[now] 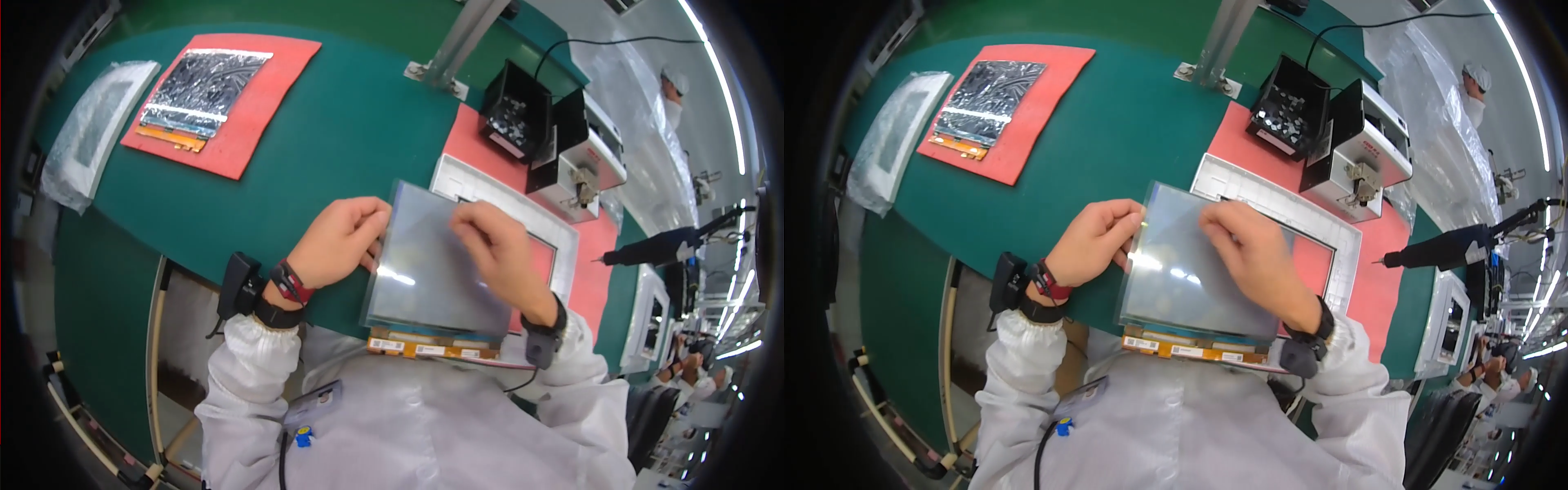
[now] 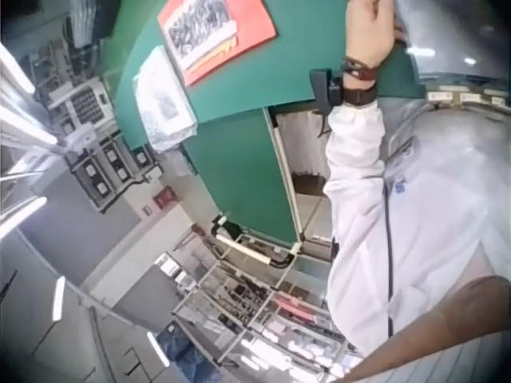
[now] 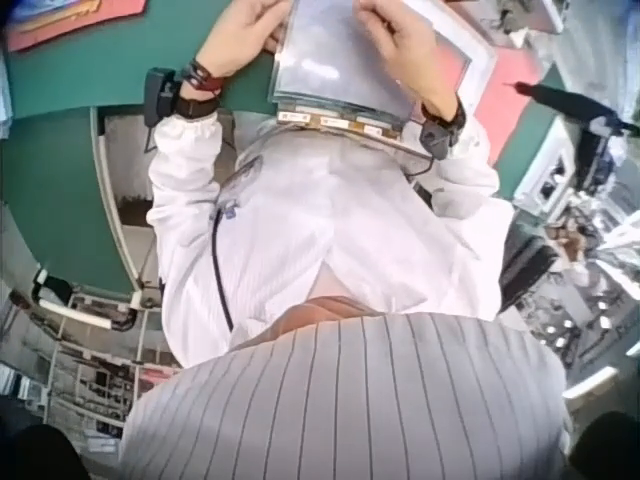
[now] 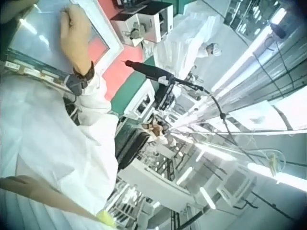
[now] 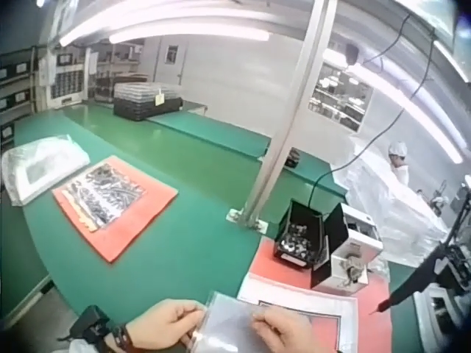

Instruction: Assembling a display panel into a white plastic frame at a workstation.

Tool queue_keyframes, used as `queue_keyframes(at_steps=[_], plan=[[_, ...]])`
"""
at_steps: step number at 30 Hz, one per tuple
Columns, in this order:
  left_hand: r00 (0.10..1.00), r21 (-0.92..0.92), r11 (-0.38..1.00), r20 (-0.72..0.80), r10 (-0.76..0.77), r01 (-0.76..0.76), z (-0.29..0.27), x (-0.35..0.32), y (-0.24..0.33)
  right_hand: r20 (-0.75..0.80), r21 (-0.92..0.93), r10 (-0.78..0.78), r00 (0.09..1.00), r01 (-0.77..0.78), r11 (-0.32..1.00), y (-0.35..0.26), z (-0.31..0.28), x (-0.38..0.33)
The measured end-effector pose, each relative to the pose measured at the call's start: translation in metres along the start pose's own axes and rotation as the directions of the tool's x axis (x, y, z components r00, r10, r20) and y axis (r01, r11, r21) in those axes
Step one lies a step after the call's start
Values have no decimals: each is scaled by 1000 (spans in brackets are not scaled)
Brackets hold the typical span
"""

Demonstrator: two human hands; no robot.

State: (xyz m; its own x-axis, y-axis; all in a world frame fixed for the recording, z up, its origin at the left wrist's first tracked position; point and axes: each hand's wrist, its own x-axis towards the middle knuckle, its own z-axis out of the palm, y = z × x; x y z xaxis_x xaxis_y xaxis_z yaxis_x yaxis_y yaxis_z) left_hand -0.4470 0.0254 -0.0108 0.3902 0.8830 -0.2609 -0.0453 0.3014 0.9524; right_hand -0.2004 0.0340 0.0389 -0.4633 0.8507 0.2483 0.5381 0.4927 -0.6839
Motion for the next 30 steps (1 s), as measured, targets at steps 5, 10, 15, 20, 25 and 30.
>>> queue_keyframes(at_steps=[5, 10, 15, 20, 25, 30], plan=[[999, 15, 1000, -36, -8, 9, 4, -1, -2, 166, 304, 339, 926, -375, 876, -3, -25, -46], [998, 20, 1000, -58, -3, 4, 5, 0, -4, 106, 514, 402, 909, -396, 761, 8, -41, -87], [997, 52, 999, -73, -3, 7, 6, 2, 0, 15, 636, 461, 887, -365, 680, 13, -42, -110], [994, 68, 998, -110, -8, 16, 9, 0, -2, -77, 786, 502, 862, -257, 562, -3, -27, -99], [982, 199, 970, -96, 163, -142, 17, -1, -23, -162, 743, 582, 797, -289, 603, -12, -12, -87], [983, 262, 958, -106, 149, -117, 26, -8, -12, -275, 727, 603, 749, -249, 640, -13, -11, -82]])
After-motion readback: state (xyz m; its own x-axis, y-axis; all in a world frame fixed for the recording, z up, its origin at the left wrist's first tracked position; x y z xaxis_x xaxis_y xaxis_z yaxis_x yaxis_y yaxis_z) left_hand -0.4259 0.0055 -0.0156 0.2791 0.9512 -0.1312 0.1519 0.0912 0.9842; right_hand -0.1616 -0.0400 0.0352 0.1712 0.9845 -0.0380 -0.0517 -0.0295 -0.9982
